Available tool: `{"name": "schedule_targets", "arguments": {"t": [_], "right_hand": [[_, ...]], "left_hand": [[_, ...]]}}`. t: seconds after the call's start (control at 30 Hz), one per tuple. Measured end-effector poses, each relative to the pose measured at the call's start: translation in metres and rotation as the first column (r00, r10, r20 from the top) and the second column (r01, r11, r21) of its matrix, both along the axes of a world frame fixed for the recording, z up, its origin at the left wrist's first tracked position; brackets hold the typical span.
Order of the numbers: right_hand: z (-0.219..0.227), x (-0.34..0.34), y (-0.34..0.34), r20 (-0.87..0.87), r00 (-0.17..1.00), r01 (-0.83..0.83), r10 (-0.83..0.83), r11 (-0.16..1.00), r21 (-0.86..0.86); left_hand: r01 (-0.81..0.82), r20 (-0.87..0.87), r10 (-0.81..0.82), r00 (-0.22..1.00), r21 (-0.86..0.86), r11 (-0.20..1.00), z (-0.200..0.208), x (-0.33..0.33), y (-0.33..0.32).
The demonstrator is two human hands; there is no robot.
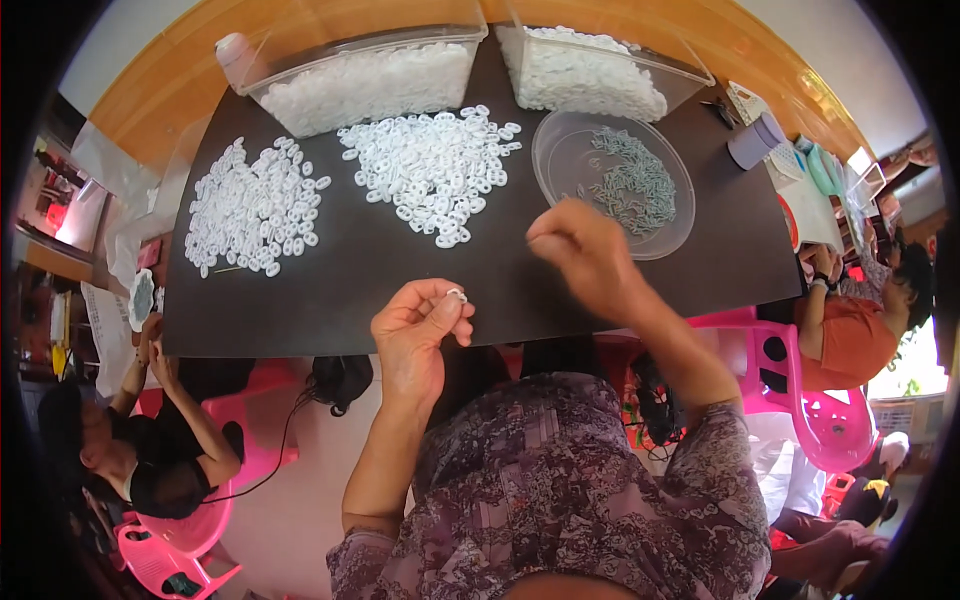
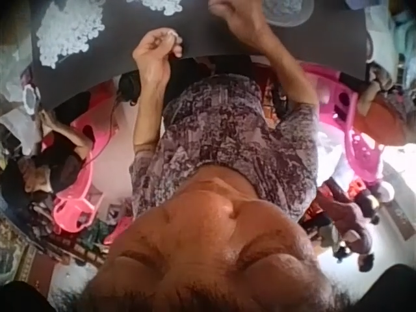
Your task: The person is manually assembling small white plastic components by inserting smaller grey parts into them.
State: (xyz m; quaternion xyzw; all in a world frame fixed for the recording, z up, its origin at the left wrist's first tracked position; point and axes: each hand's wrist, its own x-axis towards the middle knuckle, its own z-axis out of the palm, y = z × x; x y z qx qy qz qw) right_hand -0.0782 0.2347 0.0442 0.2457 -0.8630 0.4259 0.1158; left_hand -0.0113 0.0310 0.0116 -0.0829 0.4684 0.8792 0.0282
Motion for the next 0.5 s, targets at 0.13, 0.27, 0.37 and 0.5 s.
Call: {"name": "schedule_targets", "arguments": {"t": [0.13, 0.27, 0.37, 0.5], "right_hand": [[0.000, 0.024, -0.040, 0.255, 0.957, -0.087, 0.137, 0.976, -0.200], [-0.005, 0.033, -0.057, 0.360, 0.901, -0.114, 0.241, 0.933, -0.340], [-0.010, 0.035, -0.059, 0.340, 0.908, -0.123, 0.243, 0.932, -0.340], [-0.008, 0.037, -0.061, 0.344, 0.908, -0.125, 0.237, 0.940, -0.318]], "left_hand": [[-0.032, 0.014, 0.032, 0.999, 0.012, 0.999, 0.004, 0.004, 0.003], [-0.062, -0.018, 0.062, 0.998, 0.025, 0.998, 0.005, 0.008, 0.003], [-0.085, -0.038, 0.085, 0.996, 0.010, 0.996, 0.006, 0.011, 0.003], [-0.106, -0.048, 0.105, 0.993, -0.001, 0.994, 0.005, 0.014, 0.002]]}}
